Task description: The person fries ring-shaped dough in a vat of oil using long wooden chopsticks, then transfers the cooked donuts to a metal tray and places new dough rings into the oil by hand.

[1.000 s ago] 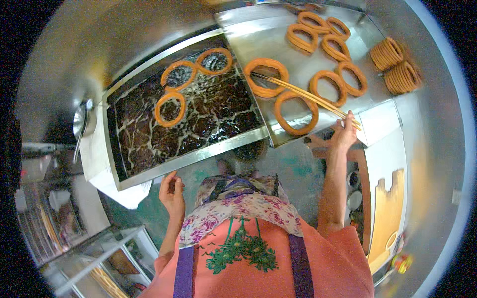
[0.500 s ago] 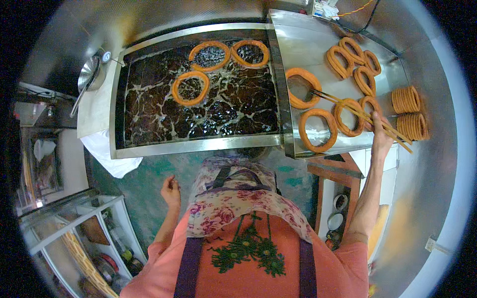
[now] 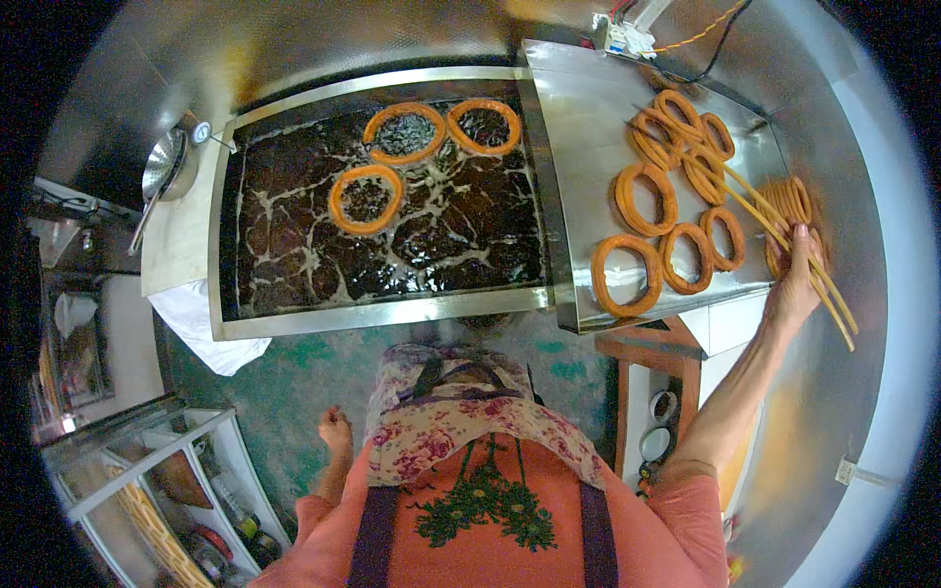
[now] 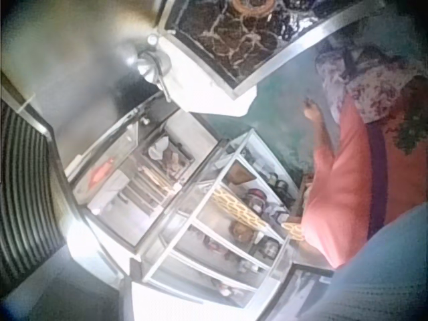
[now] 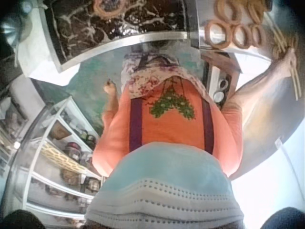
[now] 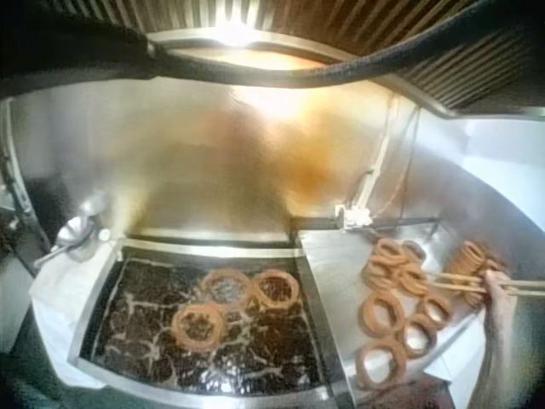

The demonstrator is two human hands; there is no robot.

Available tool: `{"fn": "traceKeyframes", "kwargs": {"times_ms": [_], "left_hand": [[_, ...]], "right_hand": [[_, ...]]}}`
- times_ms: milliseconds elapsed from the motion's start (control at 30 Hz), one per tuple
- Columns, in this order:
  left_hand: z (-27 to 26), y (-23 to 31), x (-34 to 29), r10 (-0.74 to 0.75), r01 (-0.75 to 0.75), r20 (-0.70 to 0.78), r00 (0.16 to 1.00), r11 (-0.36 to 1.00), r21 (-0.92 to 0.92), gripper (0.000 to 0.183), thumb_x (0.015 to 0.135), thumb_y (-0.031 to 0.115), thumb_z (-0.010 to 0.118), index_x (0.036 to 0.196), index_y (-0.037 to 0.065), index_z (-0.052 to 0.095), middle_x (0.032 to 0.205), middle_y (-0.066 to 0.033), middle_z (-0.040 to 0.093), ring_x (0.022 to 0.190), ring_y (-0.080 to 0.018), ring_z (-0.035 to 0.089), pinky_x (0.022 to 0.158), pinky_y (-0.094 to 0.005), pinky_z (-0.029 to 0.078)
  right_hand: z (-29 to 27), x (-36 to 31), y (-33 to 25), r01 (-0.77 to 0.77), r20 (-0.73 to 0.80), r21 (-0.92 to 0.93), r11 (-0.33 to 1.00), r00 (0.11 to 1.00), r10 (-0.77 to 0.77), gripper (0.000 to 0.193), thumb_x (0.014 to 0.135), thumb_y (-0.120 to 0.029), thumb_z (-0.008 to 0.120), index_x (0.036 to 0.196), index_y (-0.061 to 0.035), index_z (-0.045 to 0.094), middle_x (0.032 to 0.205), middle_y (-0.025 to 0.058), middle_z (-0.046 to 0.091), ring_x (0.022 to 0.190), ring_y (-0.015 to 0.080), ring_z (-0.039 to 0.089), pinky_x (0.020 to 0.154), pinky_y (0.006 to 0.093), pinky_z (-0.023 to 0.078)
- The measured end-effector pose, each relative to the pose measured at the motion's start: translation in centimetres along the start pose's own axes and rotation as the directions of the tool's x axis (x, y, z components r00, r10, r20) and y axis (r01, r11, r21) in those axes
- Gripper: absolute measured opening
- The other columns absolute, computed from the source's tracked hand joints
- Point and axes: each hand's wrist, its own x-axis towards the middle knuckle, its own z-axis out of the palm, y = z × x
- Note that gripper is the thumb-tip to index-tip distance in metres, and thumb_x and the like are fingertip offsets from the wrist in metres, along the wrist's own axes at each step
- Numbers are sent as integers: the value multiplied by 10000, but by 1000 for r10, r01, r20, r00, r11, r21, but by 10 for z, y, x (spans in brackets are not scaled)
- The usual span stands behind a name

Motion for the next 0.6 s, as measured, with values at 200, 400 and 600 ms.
{"fn": "traceKeyframes", "kwargs": {"times_ms": [200, 400, 600], "left_hand": [[6, 18, 11, -18, 18, 55, 998, 1000, -11, 252, 783, -27, 493, 995, -19, 629, 657, -62, 579, 514, -137, 557, 461, -267, 469], [-1, 46, 29, -123, 152, 132, 984, 958, -244, 238, 791, -32, 513, 1014, -39, 594, 732, -69, 566, 524, -136, 541, 431, -261, 422], [-27, 2, 54, -234, 314, 261, 937, 891, -328, 245, 792, -33, 489, 1015, -65, 588, 712, -79, 567, 494, -127, 501, 396, -274, 379]], "right_hand": [[196, -79, 31, -214, 162, 311, 926, 972, 170, 317, 904, -226, 570, 1015, 70, 573, 948, 168, 624, 840, 235, 643, 759, 309, 559], [342, -143, 108, -388, 77, 518, 762, 909, 410, 209, 883, -142, 600, 915, 59, 552, 890, 160, 615, 787, 235, 650, 677, 345, 588], [349, -156, 95, -357, -115, 513, 780, 873, 475, 232, 900, -161, 576, 928, 68, 546, 935, 164, 600, 806, 254, 651, 698, 351, 585]]}}
